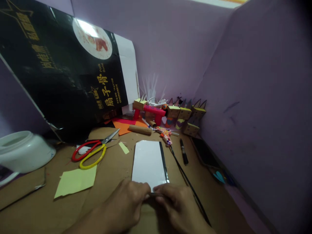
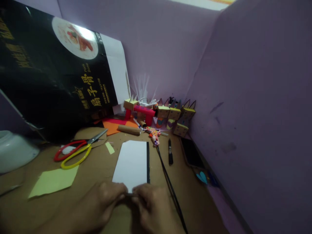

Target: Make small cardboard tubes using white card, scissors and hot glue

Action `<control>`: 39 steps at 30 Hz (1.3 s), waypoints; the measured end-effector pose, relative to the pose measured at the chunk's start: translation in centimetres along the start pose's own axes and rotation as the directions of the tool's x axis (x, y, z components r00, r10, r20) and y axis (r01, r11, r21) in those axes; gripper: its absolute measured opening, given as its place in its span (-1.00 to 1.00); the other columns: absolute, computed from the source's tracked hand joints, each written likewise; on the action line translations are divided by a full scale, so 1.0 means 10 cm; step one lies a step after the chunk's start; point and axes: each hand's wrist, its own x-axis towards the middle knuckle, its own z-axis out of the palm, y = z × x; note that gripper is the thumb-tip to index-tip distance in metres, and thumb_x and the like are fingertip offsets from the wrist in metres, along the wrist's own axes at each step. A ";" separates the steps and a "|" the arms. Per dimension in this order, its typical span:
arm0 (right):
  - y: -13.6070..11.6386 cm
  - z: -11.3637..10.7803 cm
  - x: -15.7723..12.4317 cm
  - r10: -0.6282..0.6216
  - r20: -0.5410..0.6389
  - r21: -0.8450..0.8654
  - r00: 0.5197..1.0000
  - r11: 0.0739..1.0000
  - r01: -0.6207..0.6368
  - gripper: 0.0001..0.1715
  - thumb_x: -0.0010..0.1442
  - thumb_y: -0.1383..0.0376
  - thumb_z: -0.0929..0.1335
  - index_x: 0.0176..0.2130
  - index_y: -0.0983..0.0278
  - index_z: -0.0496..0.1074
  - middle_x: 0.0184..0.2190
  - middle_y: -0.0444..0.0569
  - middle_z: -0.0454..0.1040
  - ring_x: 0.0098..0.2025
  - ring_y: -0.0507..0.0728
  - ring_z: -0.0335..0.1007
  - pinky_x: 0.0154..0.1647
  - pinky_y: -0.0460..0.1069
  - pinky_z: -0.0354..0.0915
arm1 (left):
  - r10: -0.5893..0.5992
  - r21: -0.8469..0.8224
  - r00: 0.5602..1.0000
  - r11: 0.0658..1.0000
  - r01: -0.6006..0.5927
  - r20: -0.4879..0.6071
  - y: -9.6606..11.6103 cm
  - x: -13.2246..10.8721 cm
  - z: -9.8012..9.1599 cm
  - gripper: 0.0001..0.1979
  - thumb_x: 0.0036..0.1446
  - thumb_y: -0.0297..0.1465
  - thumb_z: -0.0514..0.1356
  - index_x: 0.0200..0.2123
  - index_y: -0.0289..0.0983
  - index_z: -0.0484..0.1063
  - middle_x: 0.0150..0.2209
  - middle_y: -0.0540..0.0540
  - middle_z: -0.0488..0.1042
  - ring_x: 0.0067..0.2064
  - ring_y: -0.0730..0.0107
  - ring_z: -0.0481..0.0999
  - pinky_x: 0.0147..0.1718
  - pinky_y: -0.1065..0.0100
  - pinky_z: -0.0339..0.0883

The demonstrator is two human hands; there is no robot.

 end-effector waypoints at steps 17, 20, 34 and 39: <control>0.06 -0.20 0.60 0.413 0.318 0.097 0.853 0.881 -0.462 -0.75 -0.06 0.20 0.35 -0.63 0.29 0.30 -0.70 -0.20 0.18 -0.63 -0.03 0.05 -0.62 -0.11 -0.04 | -0.360 -0.532 0.888 0.711 0.459 0.285 -0.37 0.65 -0.11 -0.88 -0.21 -0.41 0.08 -0.60 -0.32 0.39 -0.71 0.10 0.20 -0.62 0.50 0.15 -0.64 0.46 0.02; -0.19 -0.23 0.41 0.264 0.113 -0.252 0.958 0.940 -0.229 -0.76 -0.13 0.16 0.43 -0.45 0.27 0.43 -0.52 -0.11 0.41 -0.46 0.07 0.29 -0.50 -0.09 0.07 | -0.401 -0.509 0.901 0.747 0.427 0.167 -0.13 0.48 -0.11 -0.89 -0.12 -0.42 0.08 -0.57 -0.30 0.38 -0.60 0.04 0.33 -0.48 0.43 0.31 -0.51 0.45 0.13; 0.22 -0.06 -0.17 -0.491 -0.173 -0.361 0.854 0.838 0.409 -0.79 0.07 0.50 0.26 -0.34 0.23 0.39 -0.32 -0.18 0.58 -0.14 0.10 0.44 0.27 0.26 -0.31 | 0.266 0.267 0.962 0.925 -0.272 0.059 -0.09 -0.38 -0.25 -0.44 0.02 -0.38 0.14 0.13 -0.23 0.17 0.16 -0.11 0.28 0.17 0.13 0.22 0.10 0.07 0.10; 0.10 -0.02 -0.25 -0.498 -0.017 -0.530 0.867 0.740 0.415 -0.80 0.11 0.31 0.31 -0.21 0.23 0.42 -0.15 -0.09 0.55 0.00 0.22 0.37 0.26 0.29 -0.24 | 0.282 0.498 0.957 0.841 -0.209 -0.073 -0.13 -0.33 0.15 -0.56 0.11 -0.45 0.06 0.09 -0.35 0.25 0.09 -0.26 0.34 0.06 0.06 0.35 -0.08 0.10 0.24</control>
